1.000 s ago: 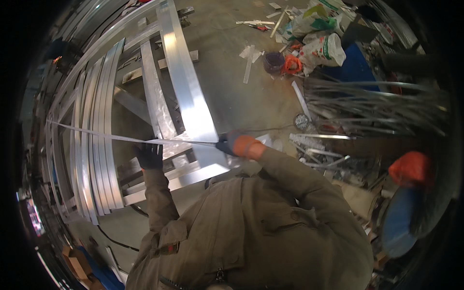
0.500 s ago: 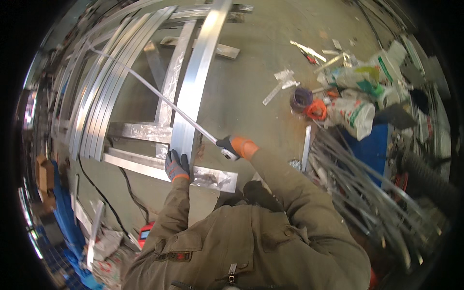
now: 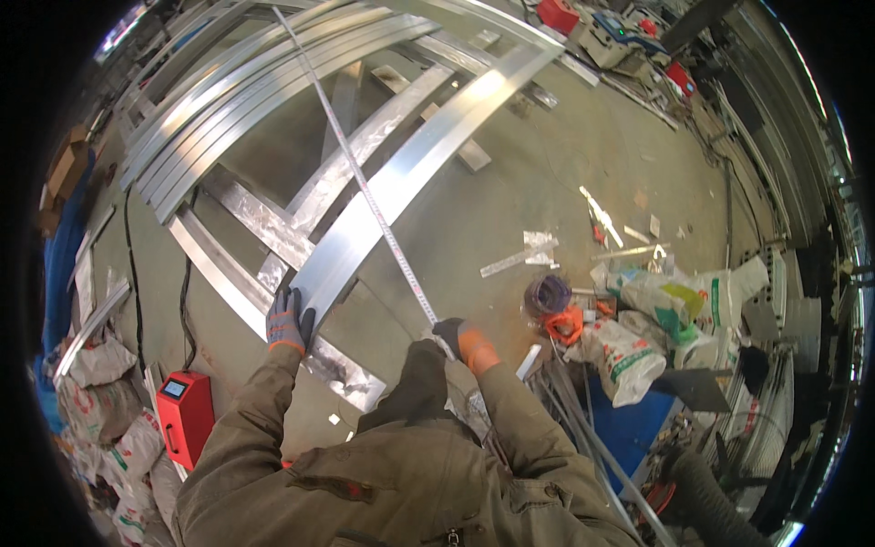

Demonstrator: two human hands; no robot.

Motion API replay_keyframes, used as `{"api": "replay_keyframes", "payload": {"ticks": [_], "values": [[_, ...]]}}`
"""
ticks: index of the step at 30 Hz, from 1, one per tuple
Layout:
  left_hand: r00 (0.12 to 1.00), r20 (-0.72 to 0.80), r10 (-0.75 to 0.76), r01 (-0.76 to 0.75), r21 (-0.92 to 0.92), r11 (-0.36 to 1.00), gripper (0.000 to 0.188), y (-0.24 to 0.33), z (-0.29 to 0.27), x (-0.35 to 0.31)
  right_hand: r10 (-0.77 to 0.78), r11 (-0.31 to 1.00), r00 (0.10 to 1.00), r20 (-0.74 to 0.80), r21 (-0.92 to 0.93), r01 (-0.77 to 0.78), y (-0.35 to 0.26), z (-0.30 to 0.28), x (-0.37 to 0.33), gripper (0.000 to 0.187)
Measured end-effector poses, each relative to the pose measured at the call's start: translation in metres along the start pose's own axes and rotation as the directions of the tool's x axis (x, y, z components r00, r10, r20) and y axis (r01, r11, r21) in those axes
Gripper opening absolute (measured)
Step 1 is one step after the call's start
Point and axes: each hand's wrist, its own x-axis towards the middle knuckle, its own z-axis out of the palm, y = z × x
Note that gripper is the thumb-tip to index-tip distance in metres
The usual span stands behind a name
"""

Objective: The person assembles a rectangular metal frame by placing multiple metal bars across a base structure. They use an angle grinder to smooth edges, measure the frame with a tape measure, and then use a welding torch to join the components. The person wears gloves and works in a workshop environment.

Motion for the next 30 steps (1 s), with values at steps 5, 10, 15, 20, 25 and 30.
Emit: {"api": "replay_keyframes", "payload": {"ticks": [5,10,15,20,25,30], "values": [[0.999,0.03,-0.014,0.013,0.014,1.0,0.065,0.002,-0.002,-0.001,-0.024,0.999,1.0,0.011,-0.039,0.024,0.034,-0.039,0.016,0.015],[0.995,0.077,-0.057,0.057,0.008,0.998,0.067,0.001,-0.001,0.001,-0.164,0.959,0.981,0.098,-0.217,0.182,0.075,-0.1,0.032,0.018],[0.991,0.063,-0.117,0.111,0.095,0.989,0.065,0.018,0.001,0.004,-0.119,0.946,0.974,0.191,-0.275,0.17,0.109,-0.171,0.059,0.025],[0.962,-0.104,-0.251,0.25,-0.025,0.968,0.07,0.098,0.048,0.051,0.402,0.856,0.91,0.097,0.312,-0.412,0.132,-0.223,0.092,0.028],[0.954,-0.233,-0.189,0.159,-0.14,0.977,0.063,0.184,0.091,0.141,0.346,0.875,0.938,0.027,0.351,-0.333,0.159,-0.269,0.141,0.034],[0.925,-0.208,-0.317,0.285,-0.171,0.943,0.064,0.236,0.115,0.226,0.311,0.881,0.948,0.059,0.355,-0.311,0.182,-0.304,0.213,0.031]]}}
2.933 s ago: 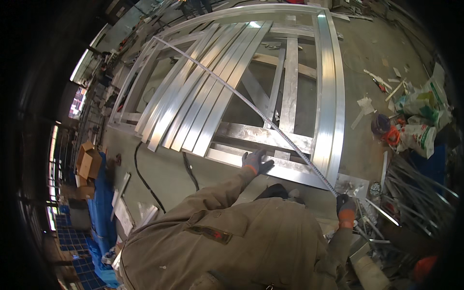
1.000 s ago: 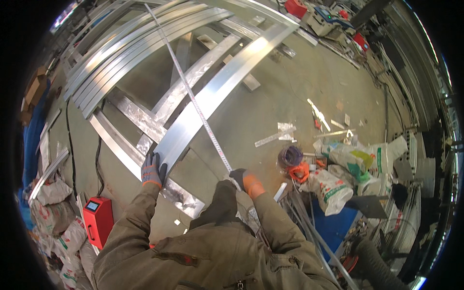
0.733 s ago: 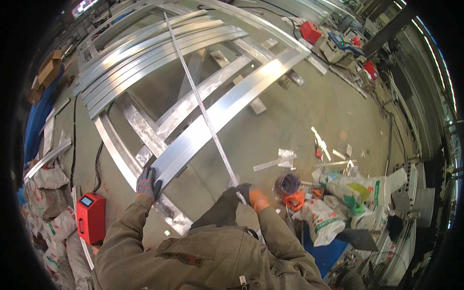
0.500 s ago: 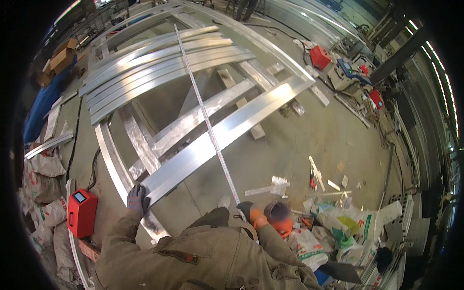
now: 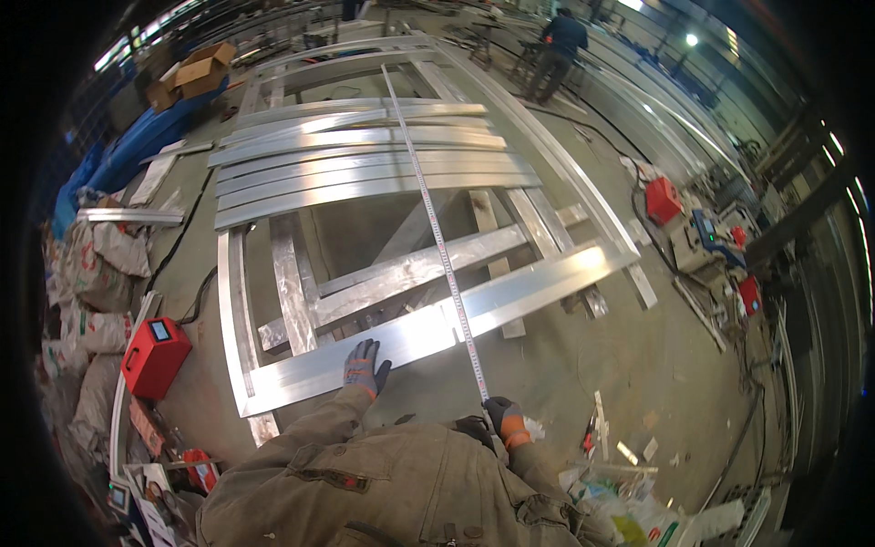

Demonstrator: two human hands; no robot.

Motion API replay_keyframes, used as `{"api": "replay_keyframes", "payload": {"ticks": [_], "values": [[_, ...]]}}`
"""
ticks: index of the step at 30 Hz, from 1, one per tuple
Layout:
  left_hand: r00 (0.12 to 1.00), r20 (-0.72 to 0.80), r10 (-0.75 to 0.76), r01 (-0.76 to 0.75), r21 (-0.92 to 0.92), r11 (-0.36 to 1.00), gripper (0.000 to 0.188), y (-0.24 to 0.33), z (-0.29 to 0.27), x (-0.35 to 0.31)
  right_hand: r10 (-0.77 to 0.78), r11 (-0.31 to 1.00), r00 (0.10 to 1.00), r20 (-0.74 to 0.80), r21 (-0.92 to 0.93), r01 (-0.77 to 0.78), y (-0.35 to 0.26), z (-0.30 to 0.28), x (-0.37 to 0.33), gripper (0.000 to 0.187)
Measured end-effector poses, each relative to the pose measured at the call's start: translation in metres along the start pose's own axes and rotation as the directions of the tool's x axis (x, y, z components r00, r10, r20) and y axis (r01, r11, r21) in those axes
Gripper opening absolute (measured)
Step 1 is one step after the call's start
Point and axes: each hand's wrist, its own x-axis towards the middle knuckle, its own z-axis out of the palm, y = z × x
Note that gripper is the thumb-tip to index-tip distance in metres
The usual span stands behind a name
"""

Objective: The person assembles a rectangular metal frame by placing multiple metal bars across a base structure. They use an angle grinder to smooth edges, measure the frame with a tape measure, and then use a welding torch to join the components. The person wears gloves and works in a workshop environment.

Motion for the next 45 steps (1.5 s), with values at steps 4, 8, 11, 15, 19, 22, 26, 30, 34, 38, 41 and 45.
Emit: {"api": "replay_keyframes", "payload": {"ticks": [4,8,11,15,19,22,26,30,34,38,41,45], "values": [[0.991,0.033,-0.132,0.131,0.042,0.99,0.064,0.034,0.026,0.036,-0.3,0.942,0.938,0.171,-0.1,0.32,-0.057,-0.031,0.063,0.023],[0.942,0.059,-0.33,0.326,0.066,0.943,0.069,0.068,0.043,0.081,-0.537,0.551,0.696,0.476,-0.427,0.717,-0.14,-0.072,0.139,0.018],[0.887,0.024,-0.461,0.459,0.047,0.887,0.067,0.095,0.053,0.105,-0.534,0.683,0.708,0.462,-0.259,0.684,-0.195,-0.082,0.203,0.016],[0.808,-0.062,-0.585,0.588,0.073,0.805,0.064,0.11,0.063,0.119,-0.646,0.568,0.58,0.497,-0.195,0.8,-0.259,-0.093,0.299,0.012],[0.825,-0.128,-0.55,0.564,0.157,0.811,0.061,0.11,0.068,0.119,-0.422,0.866,0.66,0.622,0.062,0.496,-0.328,-0.075,0.39,0.014],[0.815,-0.119,-0.567,0.579,0.161,0.799,0.057,0.112,0.068,0.121,-0.461,0.759,0.566,0.683,-0.027,0.651,-0.378,-0.054,0.455,0.015],[0.785,-0.041,-0.618,0.616,0.142,0.775,0.054,0.114,0.06,0.127,-0.484,0.572,0.572,0.662,-0.255,0.779,-0.453,-0.006,0.539,0.011],[0.761,0.013,-0.649,0.643,0.118,0.757,0.052,0.111,0.054,0.133,-0.082,0.937,0.501,0.862,0.237,-0.255,-0.537,0.051,0.614,0.012],[0.759,0.013,-0.651,0.647,0.102,0.756,0.052,0.11,0.052,0.135,-0.197,0.9,0.482,0.854,-0.037,0.434,-0.6,0.11,0.668,0.013],[0.783,-0.105,-0.613,0.62,0.046,0.783,0.051,0.109,0.054,0.138,-0.175,0.912,0.542,0.822,-0.073,0.405,-0.645,0.152,0.701,0.012],[0.775,-0.126,-0.619,0.629,0.065,0.775,0.051,0.107,0.054,0.141,-0.245,0.809,0.513,0.823,-0.118,0.576,-0.669,0.175,0.72,0.009],[0.786,-0.092,-0.611,0.617,0.048,0.786,0.051,0.1,0.057,0.139,0.111,0.978,0.506,0.855,-0.004,-0.209,-0.694,0.195,0.751,0.02]]}}
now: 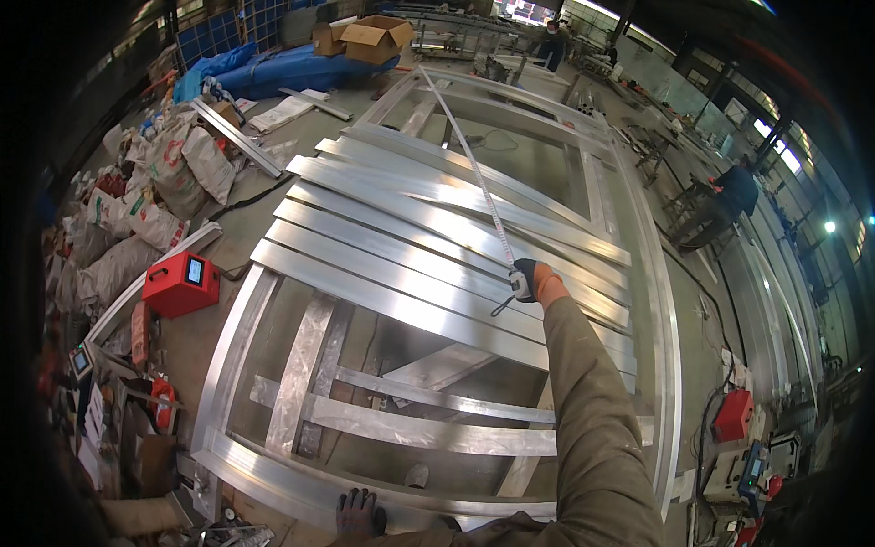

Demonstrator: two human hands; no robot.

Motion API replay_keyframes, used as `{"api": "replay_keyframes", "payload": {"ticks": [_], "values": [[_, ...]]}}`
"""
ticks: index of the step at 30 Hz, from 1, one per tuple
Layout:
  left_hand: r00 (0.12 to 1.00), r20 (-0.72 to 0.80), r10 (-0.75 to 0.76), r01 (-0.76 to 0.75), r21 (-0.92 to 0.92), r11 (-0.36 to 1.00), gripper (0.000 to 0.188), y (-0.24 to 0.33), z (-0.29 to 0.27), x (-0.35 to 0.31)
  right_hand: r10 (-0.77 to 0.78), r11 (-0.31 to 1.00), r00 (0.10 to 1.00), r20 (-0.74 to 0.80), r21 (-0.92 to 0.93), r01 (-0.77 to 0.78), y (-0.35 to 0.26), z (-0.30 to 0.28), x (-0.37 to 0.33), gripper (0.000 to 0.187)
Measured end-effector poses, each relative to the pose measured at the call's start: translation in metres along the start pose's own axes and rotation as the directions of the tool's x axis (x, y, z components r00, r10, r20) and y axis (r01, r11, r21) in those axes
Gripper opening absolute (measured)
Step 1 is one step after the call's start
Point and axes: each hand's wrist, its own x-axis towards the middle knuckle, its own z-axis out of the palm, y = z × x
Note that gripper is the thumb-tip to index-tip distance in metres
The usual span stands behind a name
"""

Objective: The person assembles a rectangular metal frame by placing multiple metal bars across a base structure. They use an angle grinder to smooth edges, measure the frame with a tape measure, and then use a welding torch to join the components. The person wears gloves and works in a workshop environment.

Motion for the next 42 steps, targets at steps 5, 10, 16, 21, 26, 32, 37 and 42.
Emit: {"api": "replay_keyframes", "payload": {"ticks": [5,10,16,21,26,32,37,42], "values": [[0.99,0.134,-0.031,0.029,0.02,0.999,0.055,-0.008,0.018,-0.006,0.075,0.997,0.992,-0.104,0.009,-0.075,-0.02,-0.01,0.016,0.025],[0.992,0.12,-0.036,0.033,0.028,0.999,0.056,-0.015,0.039,-0.017,-0.018,0.995,0.979,-0.203,-0.1,-0.002,-0.029,-0.013,0.003,0.024],[0.992,0.121,-0.029,0.024,0.038,0.999,0.056,-0.014,0.037,-0.016,-0.092,0.981,0.995,0.028,-0.167,0.096,0.013,-0.037,-0.002,0.021],[1.0,-0.003,-0.006,0.006,0.008,1.0,0.05,-0.007,0.015,-0.009,0.037,0.977,0.984,0.175,0.201,-0.072,0.079,-0.04,-0.015,0.023],[0.991,-0.13,0.035,-0.031,0.036,0.999,0.049,-0.001,0.01,-0.004,-0.011,0.995,0.998,-0.061,0.094,0.017,0.13,-0.019,-0.05,0.017],[0.994,-0.097,0.041,-0.037,0.038,0.999,0.046,-0.001,0.011,-0.005,-0.112,0.991,0.99,-0.081,0.06,0.117,0.17,0.008,-0.088,0.018],[0.983,-0.179,0.045,-0.039,0.035,0.999,0.044,0.002,0.014,-0.005,-0.486,0.243,0.866,0.118,-0.933,0.264,0.212,0.022,-0.129,0.023],[0.977,-0.209,0.034,-0.031,0.021,0.999,0.044,0.003,0.019,-0.006,-0.572,0.395,0.818,0.063,-0.853,0.342,0.24,0.029,-0.153,0.017]]}}
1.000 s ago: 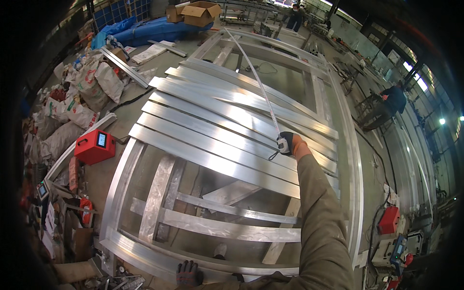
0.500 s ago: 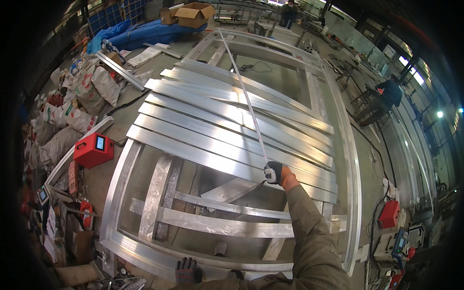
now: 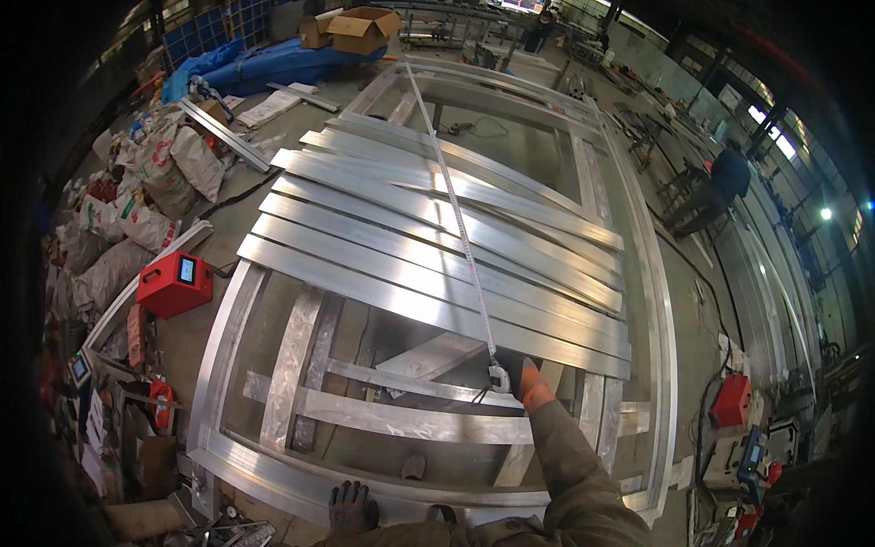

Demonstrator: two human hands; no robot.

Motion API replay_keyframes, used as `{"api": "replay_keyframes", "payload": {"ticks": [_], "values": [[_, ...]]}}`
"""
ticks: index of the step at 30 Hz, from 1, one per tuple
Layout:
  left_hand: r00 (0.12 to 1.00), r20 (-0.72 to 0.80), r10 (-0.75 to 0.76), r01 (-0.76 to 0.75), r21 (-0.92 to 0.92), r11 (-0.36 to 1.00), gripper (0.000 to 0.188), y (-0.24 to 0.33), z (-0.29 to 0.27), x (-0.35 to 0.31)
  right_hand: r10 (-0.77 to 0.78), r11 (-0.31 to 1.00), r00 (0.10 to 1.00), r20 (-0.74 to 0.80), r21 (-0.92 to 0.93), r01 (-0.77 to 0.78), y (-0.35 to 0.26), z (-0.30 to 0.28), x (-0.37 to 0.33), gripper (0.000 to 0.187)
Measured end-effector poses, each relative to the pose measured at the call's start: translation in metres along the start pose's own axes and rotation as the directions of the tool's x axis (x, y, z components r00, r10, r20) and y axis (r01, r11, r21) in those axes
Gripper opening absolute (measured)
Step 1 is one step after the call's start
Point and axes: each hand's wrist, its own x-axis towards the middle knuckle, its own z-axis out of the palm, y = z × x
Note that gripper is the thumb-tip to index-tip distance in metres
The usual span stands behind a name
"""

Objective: The person assembles a rectangular metal frame by placing multiple metal bars across a base structure. They use an angle grinder to smooth edges, measure the frame with a tape measure, and then use a welding torch to join the components. The person wears gloves and works in a workshop environment.

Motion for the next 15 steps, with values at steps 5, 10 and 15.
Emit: {"api": "replay_keyframes", "payload": {"ticks": [5,10,15], "values": [[0.998,0.053,-0.022,0.021,0.013,1.0,0.047,-0.003,0.001,-0.001,-0.089,0.978,0.995,-0.036,-0.191,0.081,0.007,0.01,-0.04,0.019],[0.994,0.109,-0.021,0.021,0.001,1.0,0.052,-0.008,0.001,-0.003,-0.127,0.971,0.991,-0.045,-0.21,0.115,0.016,0.016,-0.053,0.019],[0.992,0.124,-0.01,0.005,0.046,0.999,0.051,-0.014,0.009,-0.01,-0.27,0.916,0.962,-0.046,-0.32,0.242,0.024,0.002,0.006,0.017]]}}
